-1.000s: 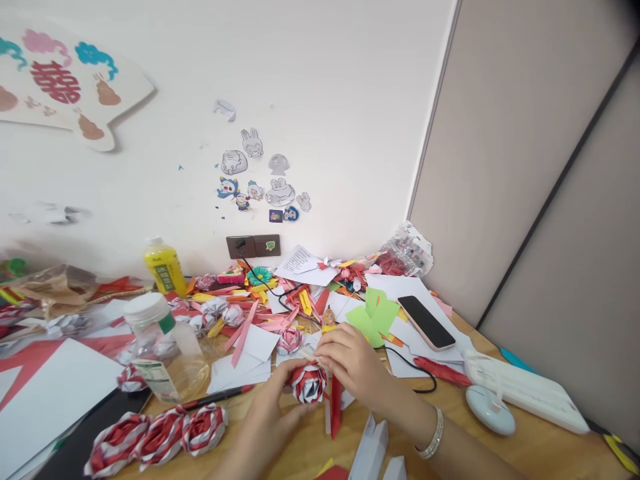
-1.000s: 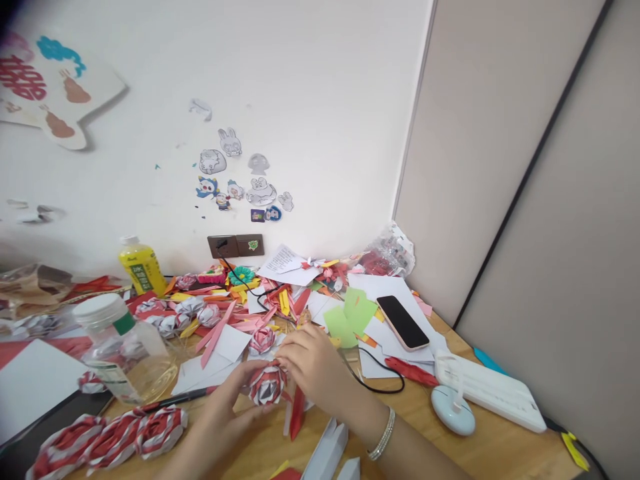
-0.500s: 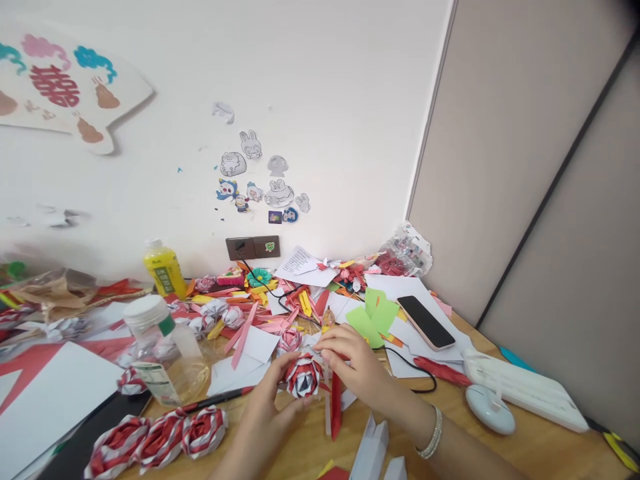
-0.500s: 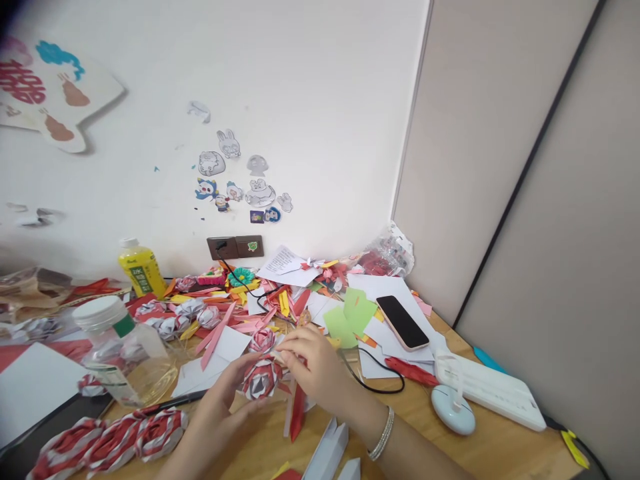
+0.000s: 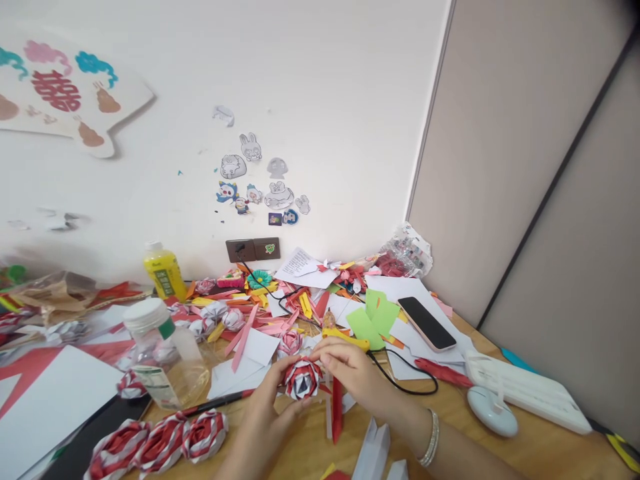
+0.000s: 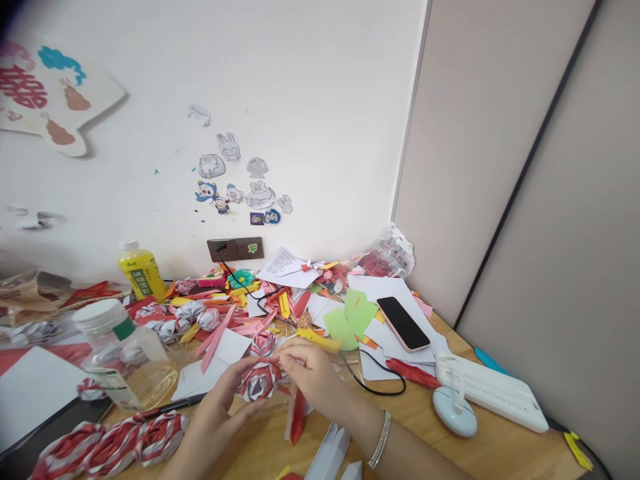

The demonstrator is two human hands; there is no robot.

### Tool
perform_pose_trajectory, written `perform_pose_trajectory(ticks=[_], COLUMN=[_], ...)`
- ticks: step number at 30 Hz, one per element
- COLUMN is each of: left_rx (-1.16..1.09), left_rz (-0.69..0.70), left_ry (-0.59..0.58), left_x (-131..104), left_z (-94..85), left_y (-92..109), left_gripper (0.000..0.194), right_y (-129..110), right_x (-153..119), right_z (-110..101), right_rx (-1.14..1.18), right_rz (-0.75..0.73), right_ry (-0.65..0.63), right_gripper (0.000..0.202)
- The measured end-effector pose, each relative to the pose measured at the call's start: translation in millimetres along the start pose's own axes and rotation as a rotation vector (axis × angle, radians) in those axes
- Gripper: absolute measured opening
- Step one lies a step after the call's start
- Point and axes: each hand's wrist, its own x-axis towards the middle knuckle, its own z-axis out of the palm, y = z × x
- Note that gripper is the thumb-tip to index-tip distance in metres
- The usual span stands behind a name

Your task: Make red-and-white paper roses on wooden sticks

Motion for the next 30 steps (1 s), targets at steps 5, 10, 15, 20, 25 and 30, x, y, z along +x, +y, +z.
perform_pose_trajectory(ticks=[5,10,15,20,25,30], left_rx=[-0.001,-0.012,-0.053,-0.049,-0.049,-0.042], left_rz=[0.002,-0.013,-0.057,-0.074,-0.041,-0.04], left_ry=[-0.015,-0.02,0.104,0.126,0.022,-0.009], left_x=[-0.5,-1.5,-0.6,-0.6,-2.7,-2.3], left_z=[1.1,3.8,3.7,5.3,7.3,6.8], left_y=[-3.8,-3.3,1.9,1.2,-3.8,-1.6], left_gripper=[0.039,0.04,0.038,0.043,0.051,0.048], right_y=[-3.6,-0.5,5.6,8.4,12.3,6.6], right_x=[-0.3,0.6,-0.1,-2.6,-3.2,-4.3], right_z=[-1.9,-3.1,-3.1,5.4,10.8,7.4], right_rx=[-0.046,-0.047,0.046,0.117,0.037,-0.195], right_rz=[-0.043,-0.001,0.139,0.126,0.079,-0.019], right_ry=[-0.022,-0.02,-0.039,-0.1,-0.015,0.1], right_gripper=[0.024,0.021,0.021,0.023,0.019,0.014])
